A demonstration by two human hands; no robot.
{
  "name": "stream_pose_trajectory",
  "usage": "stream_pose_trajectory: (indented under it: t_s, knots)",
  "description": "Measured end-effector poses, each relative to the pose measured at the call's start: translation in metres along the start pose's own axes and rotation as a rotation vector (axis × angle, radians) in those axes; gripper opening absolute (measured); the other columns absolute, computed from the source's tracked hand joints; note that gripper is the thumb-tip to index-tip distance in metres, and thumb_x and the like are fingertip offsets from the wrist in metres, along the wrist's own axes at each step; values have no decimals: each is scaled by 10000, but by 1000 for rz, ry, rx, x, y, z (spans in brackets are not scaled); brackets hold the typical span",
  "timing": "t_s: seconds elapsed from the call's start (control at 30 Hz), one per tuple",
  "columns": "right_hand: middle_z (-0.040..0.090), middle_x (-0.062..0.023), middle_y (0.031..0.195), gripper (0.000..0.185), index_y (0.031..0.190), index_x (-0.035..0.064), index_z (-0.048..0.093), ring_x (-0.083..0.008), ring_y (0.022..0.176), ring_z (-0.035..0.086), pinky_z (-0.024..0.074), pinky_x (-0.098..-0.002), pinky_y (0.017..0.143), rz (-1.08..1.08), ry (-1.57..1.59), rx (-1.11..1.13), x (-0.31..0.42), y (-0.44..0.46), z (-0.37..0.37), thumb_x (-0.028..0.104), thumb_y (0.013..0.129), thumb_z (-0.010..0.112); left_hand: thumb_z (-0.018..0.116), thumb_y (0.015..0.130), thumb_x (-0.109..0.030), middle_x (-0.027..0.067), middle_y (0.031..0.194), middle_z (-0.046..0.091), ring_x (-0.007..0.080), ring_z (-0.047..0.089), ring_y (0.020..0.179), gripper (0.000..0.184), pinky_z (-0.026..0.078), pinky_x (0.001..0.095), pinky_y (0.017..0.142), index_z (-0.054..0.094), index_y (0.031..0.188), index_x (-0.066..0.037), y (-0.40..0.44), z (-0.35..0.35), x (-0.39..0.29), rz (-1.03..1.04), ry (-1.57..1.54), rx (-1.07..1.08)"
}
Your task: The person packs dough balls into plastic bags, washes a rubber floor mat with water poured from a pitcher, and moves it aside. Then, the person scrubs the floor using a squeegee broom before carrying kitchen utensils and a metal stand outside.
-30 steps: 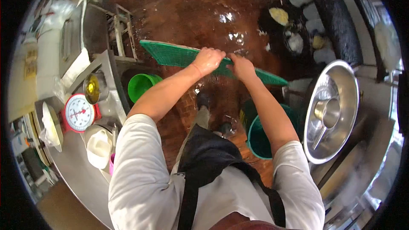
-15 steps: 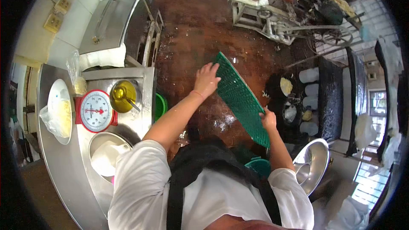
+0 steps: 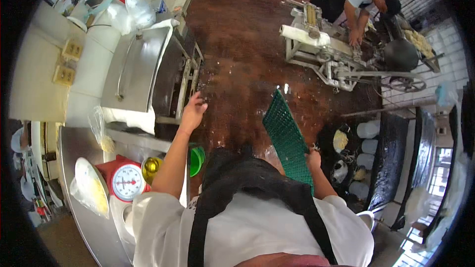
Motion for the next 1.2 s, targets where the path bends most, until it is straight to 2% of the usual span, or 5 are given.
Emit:
stream_pose_trajectory:
  t_s: [0.23, 0.37, 0.57, 0.73, 1.2]
  knots:
    - [632, -225, 1162, 563, 1397, 137, 470, -398, 1022, 622, 517, -498, 836, 8, -55, 116, 118, 146, -56, 184, 877, 681, 650, 922, -191, 148, 1144, 655, 225, 626, 1049, 557, 487, 360, 936, 426, 1416, -62, 107, -57, 13, -19, -253, -67]
    - [659, -218, 953, 387, 1104, 28, 571, -408, 913, 639, 525, -493, 777, -81, 13, -18, 187, 215, -106, 244, 819, 722, 642, 933, -211, 137, 1141, 656, 213, 631, 1008, 526, 497, 353, 893, 452, 1401, -67, 231, -60, 2, 22, -209, 13]
    - [662, -246, 967, 470, 1253, 79, 550, -421, 921, 633, 510, -513, 780, -142, 67, -127, 290, 328, -185, 204, 828, 704, 647, 920, -149, 116, 1157, 654, 211, 632, 988, 540, 504, 345, 869, 434, 1411, -78, 429, -37, -101, 112, -188, 303]
    - [651, -269, 964, 420, 1200, 70, 568, -441, 926, 623, 493, -526, 791, -102, 216, -163, 366, 433, -243, 186, 820, 702, 652, 897, -145, 131, 1108, 676, 217, 673, 853, 535, 531, 333, 815, 457, 1390, -70, 578, -57, -160, 193, -77, 223]
    - [648, -260, 915, 311, 1064, 5, 566, -453, 932, 614, 479, -538, 771, -79, 341, -162, 558, 746, -397, 154, 826, 700, 609, 938, -120, 93, 1051, 656, 132, 610, 836, 498, 515, 265, 729, 426, 1390, -22, 875, -167, -80, -109, -323, -70]
Point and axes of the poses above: each hand's wrist, its own y-axis towards the middle knuckle, its own z-axis out of the palm, x = y × z, the point moved 5 cm from there along y, towards the middle knuckle
